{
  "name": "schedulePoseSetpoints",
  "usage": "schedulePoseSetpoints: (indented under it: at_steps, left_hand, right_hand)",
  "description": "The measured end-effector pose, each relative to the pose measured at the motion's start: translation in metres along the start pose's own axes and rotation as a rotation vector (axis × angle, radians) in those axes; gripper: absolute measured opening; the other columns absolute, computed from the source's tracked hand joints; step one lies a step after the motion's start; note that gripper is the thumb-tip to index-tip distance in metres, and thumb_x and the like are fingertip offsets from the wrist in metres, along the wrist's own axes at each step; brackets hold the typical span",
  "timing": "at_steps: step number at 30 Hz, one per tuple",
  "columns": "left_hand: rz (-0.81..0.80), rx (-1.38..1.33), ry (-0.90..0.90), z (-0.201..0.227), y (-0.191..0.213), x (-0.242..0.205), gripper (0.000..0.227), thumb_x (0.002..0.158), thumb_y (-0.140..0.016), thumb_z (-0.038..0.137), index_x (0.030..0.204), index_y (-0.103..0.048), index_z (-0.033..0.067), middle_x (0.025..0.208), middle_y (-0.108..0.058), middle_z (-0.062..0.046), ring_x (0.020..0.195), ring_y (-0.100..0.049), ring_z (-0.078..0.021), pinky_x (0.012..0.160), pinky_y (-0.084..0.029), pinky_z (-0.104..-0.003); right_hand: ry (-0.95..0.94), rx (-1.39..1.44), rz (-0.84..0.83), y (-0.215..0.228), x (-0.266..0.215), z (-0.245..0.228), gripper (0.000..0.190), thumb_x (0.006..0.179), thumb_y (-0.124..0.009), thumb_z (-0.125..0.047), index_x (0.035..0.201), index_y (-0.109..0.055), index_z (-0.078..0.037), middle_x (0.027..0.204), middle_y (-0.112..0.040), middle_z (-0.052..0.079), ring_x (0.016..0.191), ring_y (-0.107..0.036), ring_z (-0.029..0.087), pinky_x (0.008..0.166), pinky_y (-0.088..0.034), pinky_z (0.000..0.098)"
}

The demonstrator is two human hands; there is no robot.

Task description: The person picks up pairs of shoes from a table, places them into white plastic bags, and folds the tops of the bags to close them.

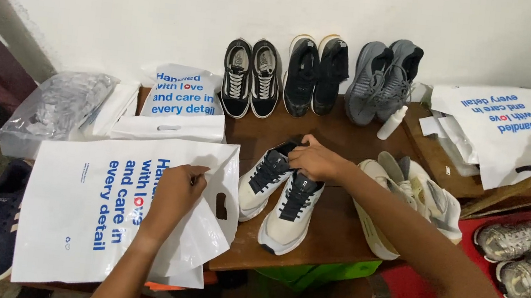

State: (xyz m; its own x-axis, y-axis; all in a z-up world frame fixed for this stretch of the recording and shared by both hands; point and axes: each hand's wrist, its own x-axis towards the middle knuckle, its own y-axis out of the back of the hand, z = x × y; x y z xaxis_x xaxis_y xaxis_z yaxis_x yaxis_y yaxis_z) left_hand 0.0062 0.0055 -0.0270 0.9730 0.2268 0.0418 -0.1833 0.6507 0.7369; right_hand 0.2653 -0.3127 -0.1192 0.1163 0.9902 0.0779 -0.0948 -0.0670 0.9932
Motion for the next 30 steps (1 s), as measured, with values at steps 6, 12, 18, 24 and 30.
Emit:
schedulePoseSetpoints:
  at_steps: [6, 12, 18, 24, 30]
  left_hand:
    - [0.035, 0.019, -0.106, -0.003, 0.0, 0.008, 0.024, 0.095, -0.064, 0.003, 0.115, -0.078, 0.0009, 0.082, -0.074, -0.025, 0.071, -0.073, -0.0335, 0.057, -0.056, -0.034]
    - [0.036, 0.002, -0.159, 0.017, -0.011, 0.006, 0.025, 0.095, -0.063, 0.002, 0.114, -0.078, 0.0019, 0.081, -0.073, -0.023, 0.071, -0.072, -0.0293, 0.06, -0.058, -0.034]
    - [-0.005, 0.05, -0.277, 0.049, -0.041, 0.026, 0.026, 0.094, -0.063, 0.003, 0.116, -0.078, 0.0042, 0.084, -0.073, -0.021, 0.076, -0.074, -0.0317, 0.065, -0.061, -0.037]
    - [0.006, 0.015, -0.364, 0.077, -0.078, 0.036, 0.027, 0.095, -0.061, 0.002, 0.116, -0.078, 0.0039, 0.084, -0.072, -0.02, 0.077, -0.074, -0.0317, 0.067, -0.062, -0.037]
    - [-0.018, -0.079, -0.389, 0.092, -0.106, 0.037, 0.026, 0.095, -0.06, 0.001, 0.116, -0.077, 0.0014, 0.084, -0.072, -0.02, 0.074, -0.073, -0.0265, 0.064, -0.061, -0.033]
  right_hand:
    - [0.013, -0.286, -0.024, 0.056, -0.017, -0.034, 0.013, 0.094, -0.064, -0.033, 0.094, -0.062, -0.021, 0.094, -0.059, -0.008, 0.099, -0.058, 0.008, 0.108, -0.023, 0.0552]
    - [-0.25, -0.462, 0.044, 0.107, -0.08, -0.048, 0.012, 0.083, -0.067, -0.03, 0.094, -0.063, -0.028, 0.091, -0.064, -0.012, 0.093, -0.065, 0.009, 0.111, -0.033, 0.0547]
    - [-0.584, -0.471, 0.026, 0.155, -0.129, -0.08, 0.013, 0.095, -0.061, -0.034, 0.103, -0.069, -0.029, 0.098, -0.067, -0.013, 0.099, -0.066, 0.007, 0.114, -0.034, 0.0511]
    - [-0.822, -0.43, -0.091, 0.169, -0.141, -0.102, 0.016, 0.093, -0.062, -0.038, 0.106, -0.069, -0.033, 0.102, -0.069, -0.015, 0.105, -0.067, 0.005, 0.116, -0.029, 0.0487]
    - [-0.816, -0.449, -0.16, 0.147, -0.129, -0.111, 0.024, 0.092, -0.058, -0.042, 0.111, -0.069, -0.033, 0.11, -0.071, -0.013, 0.109, -0.067, 0.006, 0.112, -0.031, 0.0494]
